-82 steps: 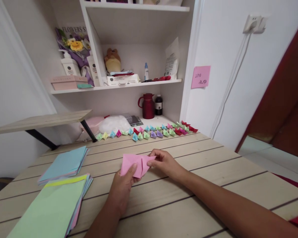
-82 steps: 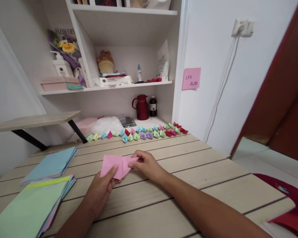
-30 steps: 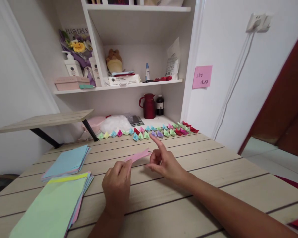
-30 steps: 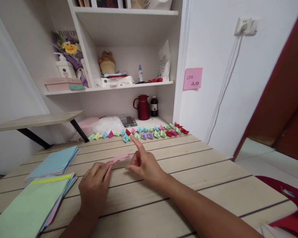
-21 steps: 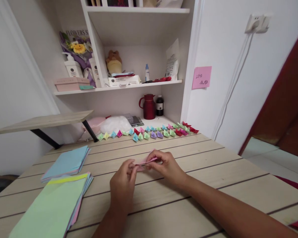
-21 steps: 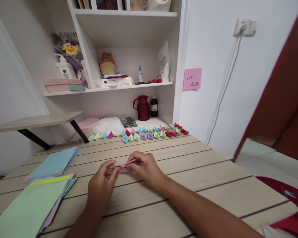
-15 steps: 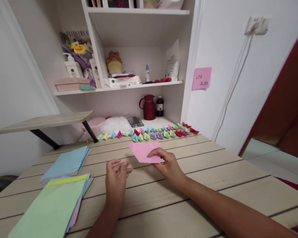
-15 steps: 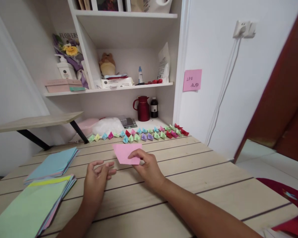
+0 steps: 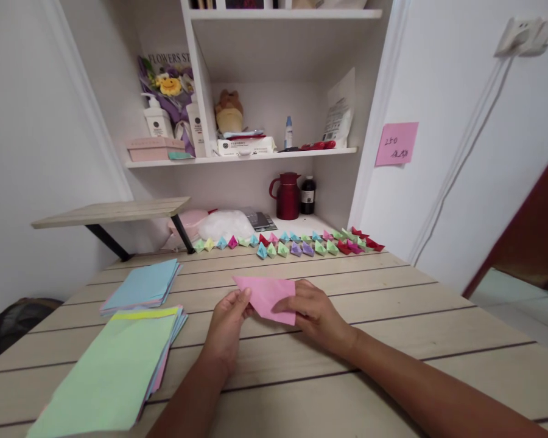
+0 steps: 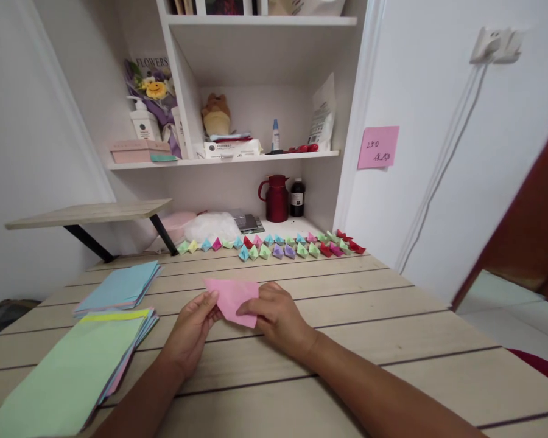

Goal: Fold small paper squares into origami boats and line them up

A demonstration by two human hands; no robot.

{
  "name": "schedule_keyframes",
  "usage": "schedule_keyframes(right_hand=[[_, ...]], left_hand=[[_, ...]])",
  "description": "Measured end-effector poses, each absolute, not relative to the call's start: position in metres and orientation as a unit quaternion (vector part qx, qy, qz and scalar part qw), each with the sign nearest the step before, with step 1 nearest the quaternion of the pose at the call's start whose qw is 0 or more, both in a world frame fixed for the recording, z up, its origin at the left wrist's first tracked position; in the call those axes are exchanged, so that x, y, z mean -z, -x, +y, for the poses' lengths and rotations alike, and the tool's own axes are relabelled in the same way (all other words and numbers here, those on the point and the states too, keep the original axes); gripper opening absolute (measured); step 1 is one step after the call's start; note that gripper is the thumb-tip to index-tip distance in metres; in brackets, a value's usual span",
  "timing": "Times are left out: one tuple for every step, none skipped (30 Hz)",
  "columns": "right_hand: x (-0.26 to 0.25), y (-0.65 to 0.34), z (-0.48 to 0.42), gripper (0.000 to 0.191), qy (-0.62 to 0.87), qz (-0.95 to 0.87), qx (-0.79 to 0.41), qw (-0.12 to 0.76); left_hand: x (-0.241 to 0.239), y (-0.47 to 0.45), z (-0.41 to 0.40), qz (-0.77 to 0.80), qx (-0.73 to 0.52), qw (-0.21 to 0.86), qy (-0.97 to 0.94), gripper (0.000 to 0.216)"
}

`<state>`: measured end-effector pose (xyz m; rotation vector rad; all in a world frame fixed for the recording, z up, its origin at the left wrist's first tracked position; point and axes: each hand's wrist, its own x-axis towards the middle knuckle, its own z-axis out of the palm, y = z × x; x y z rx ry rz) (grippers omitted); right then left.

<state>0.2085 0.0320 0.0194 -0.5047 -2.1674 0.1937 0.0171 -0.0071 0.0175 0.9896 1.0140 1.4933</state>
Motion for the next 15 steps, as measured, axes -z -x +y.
schedule_keyframes(right_hand=[[-0.020,-0.209,0.032,0.018,0.212,-0.868,-0.094,0.439],[-0.021,-0.209,0.033,0.021,0.219,-0.860,-0.118,0.446],[-0.021,-0.209,0.034,0.024,0.224,-0.848,-0.147,0.457],[-0.022,-0.209,0.035,0.025,0.228,-0.834,-0.179,0.469],[-0.022,-0.209,0.037,0.025,0.231,-0.820,-0.209,0.480],[-0.021,-0.209,0.038,0.023,0.234,-0.808,-0.235,0.487],[-0.021,-0.210,0.040,0.020,0.239,-0.798,-0.252,0.492],[-0.020,-0.210,0.042,0.019,0.245,-0.791,-0.262,0.496],[-0.019,-0.210,0.044,0.022,0.248,-0.788,-0.267,0.496],[-0.019,-0.211,0.044,0.031,0.247,-0.789,-0.270,0.493],[-0.019,-0.212,0.045,0.041,0.243,-0.794,-0.270,0.488],[-0.020,-0.213,0.044,0.051,0.236,-0.803,-0.265,0.479],[-0.022,-0.214,0.043,0.057,0.229,-0.815,-0.254,0.468],[-0.024,-0.215,0.041,0.055,0.223,-0.829,-0.237,0.455],[-0.026,-0.217,0.040,0.048,0.218,-0.844,-0.215,0.440]], left_hand=[[-0.018,-0.016,-0.007,0.421,-0.624,0.515,-0.410,0.033],[-0.018,-0.016,-0.007,0.421,-0.625,0.516,-0.408,0.033],[-0.018,-0.016,-0.007,0.423,-0.623,0.516,-0.408,0.033],[-0.018,-0.016,-0.007,0.426,-0.621,0.515,-0.409,0.033],[-0.017,-0.016,-0.006,0.431,-0.618,0.514,-0.410,0.033],[-0.016,-0.016,-0.005,0.435,-0.615,0.513,-0.412,0.033],[-0.016,-0.017,-0.005,0.440,-0.612,0.511,-0.413,0.033],[-0.015,-0.017,-0.004,0.444,-0.610,0.509,-0.414,0.033],[-0.015,-0.017,-0.004,0.447,-0.609,0.507,-0.415,0.033],[-0.015,-0.018,-0.003,0.449,-0.608,0.506,-0.416,0.032],[-0.015,-0.018,-0.003,0.450,-0.607,0.504,-0.417,0.031],[-0.015,-0.018,-0.004,0.451,-0.607,0.503,-0.418,0.030],[-0.015,-0.018,-0.004,0.452,-0.606,0.502,-0.419,0.030],[-0.016,-0.018,-0.004,0.452,-0.605,0.502,-0.421,0.029],[-0.016,-0.018,-0.004,0.452,-0.604,0.502,-0.424,0.029]])
